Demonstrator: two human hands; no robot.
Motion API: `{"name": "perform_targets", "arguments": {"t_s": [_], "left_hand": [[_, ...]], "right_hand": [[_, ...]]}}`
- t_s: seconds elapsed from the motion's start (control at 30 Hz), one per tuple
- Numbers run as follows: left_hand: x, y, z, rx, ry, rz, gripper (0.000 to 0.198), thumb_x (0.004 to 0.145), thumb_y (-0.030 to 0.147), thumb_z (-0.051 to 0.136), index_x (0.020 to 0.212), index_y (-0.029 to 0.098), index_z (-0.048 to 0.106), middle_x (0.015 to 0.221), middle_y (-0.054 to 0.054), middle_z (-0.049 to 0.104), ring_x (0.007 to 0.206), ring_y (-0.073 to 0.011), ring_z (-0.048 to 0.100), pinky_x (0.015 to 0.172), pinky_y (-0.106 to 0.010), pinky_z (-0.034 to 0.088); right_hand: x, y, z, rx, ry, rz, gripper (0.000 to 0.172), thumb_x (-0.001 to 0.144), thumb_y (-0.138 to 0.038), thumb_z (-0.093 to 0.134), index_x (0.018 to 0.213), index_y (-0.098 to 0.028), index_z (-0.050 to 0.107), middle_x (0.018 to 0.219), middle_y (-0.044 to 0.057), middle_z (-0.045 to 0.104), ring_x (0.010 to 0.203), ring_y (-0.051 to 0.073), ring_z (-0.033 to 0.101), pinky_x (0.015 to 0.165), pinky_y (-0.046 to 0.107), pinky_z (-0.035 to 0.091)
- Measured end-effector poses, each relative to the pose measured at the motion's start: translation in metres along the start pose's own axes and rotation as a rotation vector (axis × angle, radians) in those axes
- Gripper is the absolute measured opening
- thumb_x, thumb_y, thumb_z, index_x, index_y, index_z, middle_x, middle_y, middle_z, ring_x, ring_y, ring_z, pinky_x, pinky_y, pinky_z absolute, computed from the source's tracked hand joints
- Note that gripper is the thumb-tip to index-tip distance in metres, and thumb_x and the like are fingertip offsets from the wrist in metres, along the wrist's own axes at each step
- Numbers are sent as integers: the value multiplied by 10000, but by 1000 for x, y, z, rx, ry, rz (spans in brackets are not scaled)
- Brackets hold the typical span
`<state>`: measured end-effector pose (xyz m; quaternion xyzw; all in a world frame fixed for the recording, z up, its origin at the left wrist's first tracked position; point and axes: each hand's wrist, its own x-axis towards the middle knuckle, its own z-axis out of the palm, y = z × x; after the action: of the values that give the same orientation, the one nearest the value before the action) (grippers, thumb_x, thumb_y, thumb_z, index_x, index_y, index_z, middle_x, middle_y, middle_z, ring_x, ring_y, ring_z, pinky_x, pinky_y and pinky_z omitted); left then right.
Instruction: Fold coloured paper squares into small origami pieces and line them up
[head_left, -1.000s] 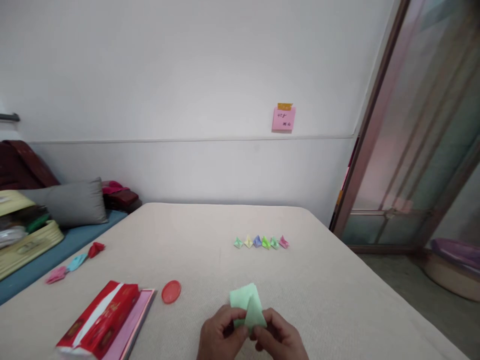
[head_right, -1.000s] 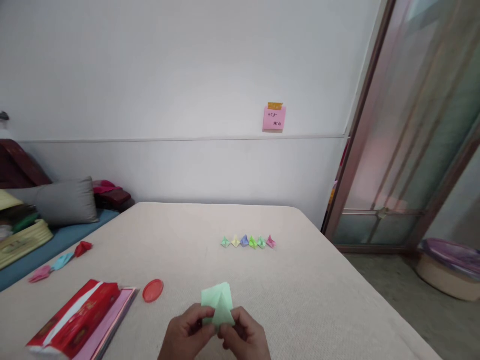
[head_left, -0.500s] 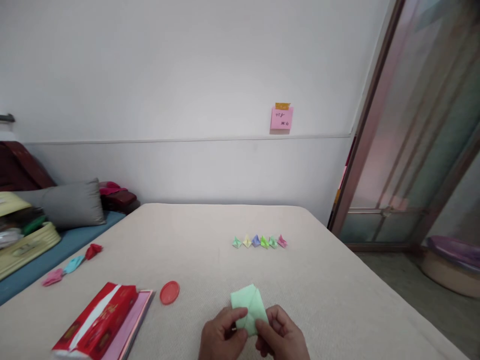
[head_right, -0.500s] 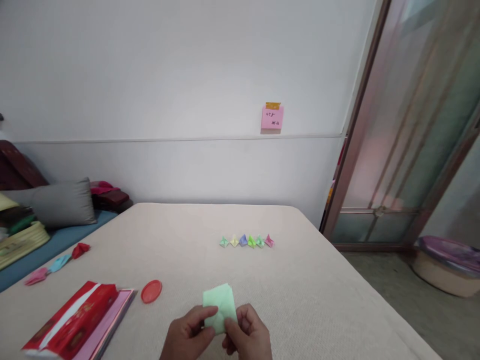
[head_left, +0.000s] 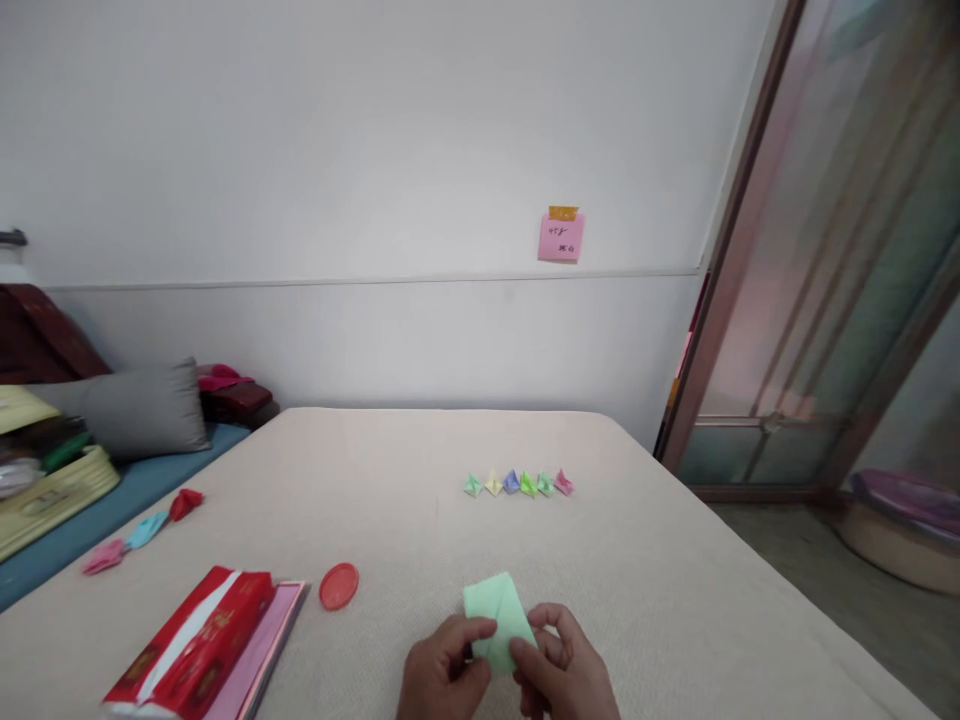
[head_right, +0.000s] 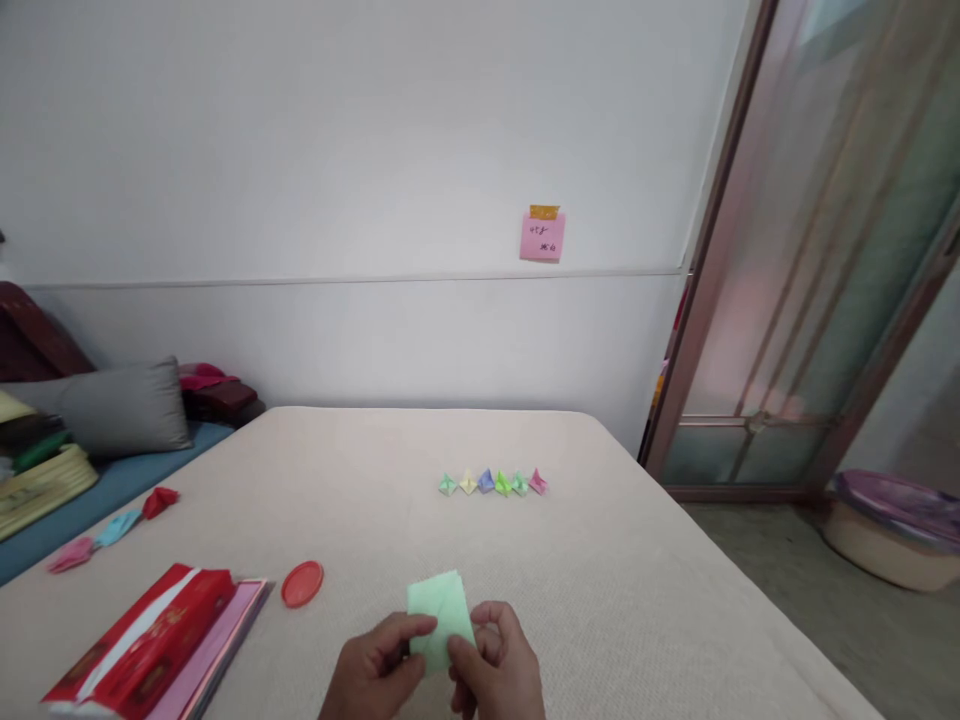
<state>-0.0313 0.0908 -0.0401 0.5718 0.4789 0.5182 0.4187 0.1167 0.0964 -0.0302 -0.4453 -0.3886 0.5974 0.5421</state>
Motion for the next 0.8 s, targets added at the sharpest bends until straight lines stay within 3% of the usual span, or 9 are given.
{"name": "perform_targets", "arguments": {"t_s": [0.23, 0.43, 0.53, 0.6, 0.7, 0.8], "left_hand": [[2, -4, -5, -35, -46, -67, 311, 628, 105, 545, 847, 191, 748, 655, 1, 632, 569, -132, 518, 555, -231, 373], [3, 15, -7, -70, -9, -41, 207, 612, 93, 585, 667, 195, 756, 663, -6, 640, 588, -140, 527, 560, -237, 373], [3, 28, -10, -211, 8, -186, 157, 587, 101, 616, 622, 182, 745, 616, 6, 639, 576, -135, 531, 563, -233, 390], [3, 36, -13, -380, 3, -349, 137, 565, 94, 641, 618, 168, 743, 564, 17, 634, 561, -125, 545, 562, -220, 404], [2, 44, -17, -647, -1, -560, 114, 532, 76, 704, 625, 130, 742, 591, -5, 681, 600, -120, 607, 617, -196, 456], [0, 49, -18, -773, -7, -664, 98, 569, 85, 749, 665, 99, 740, 681, -53, 721, 677, -131, 654, 658, -177, 492]], "right_hand": [[2, 2, -2, 19, -44, 12, 338, 650, -291, 692, 847, -206, 431, 434, -111, 515, 309, 61, 442, 323, 151, 272], [-1, -2, -3, -30, -80, -104, 369, 745, -374, 628, 1033, -165, 533, 477, -66, 549, 371, 99, 476, 386, 200, 329], [-1, -3, -6, -19, -205, -123, 265, 727, -298, 605, 960, -176, 640, 591, 17, 646, 537, 159, 580, 471, 235, 390], [1, -2, -10, -65, -244, -164, 328, 648, -174, 597, 963, -227, 671, 738, 41, 688, 664, 189, 618, 546, 260, 428], [3, 1, -13, -298, -109, -374, 401, 598, -114, 587, 942, -280, 713, 1064, 86, 636, 927, 245, 603, 745, 331, 453], [4, 1, -14, -458, 32, -495, 165, 685, -245, 622, 799, -266, 739, 1302, 106, 510, 1170, 301, 463, 953, 398, 345]]}}
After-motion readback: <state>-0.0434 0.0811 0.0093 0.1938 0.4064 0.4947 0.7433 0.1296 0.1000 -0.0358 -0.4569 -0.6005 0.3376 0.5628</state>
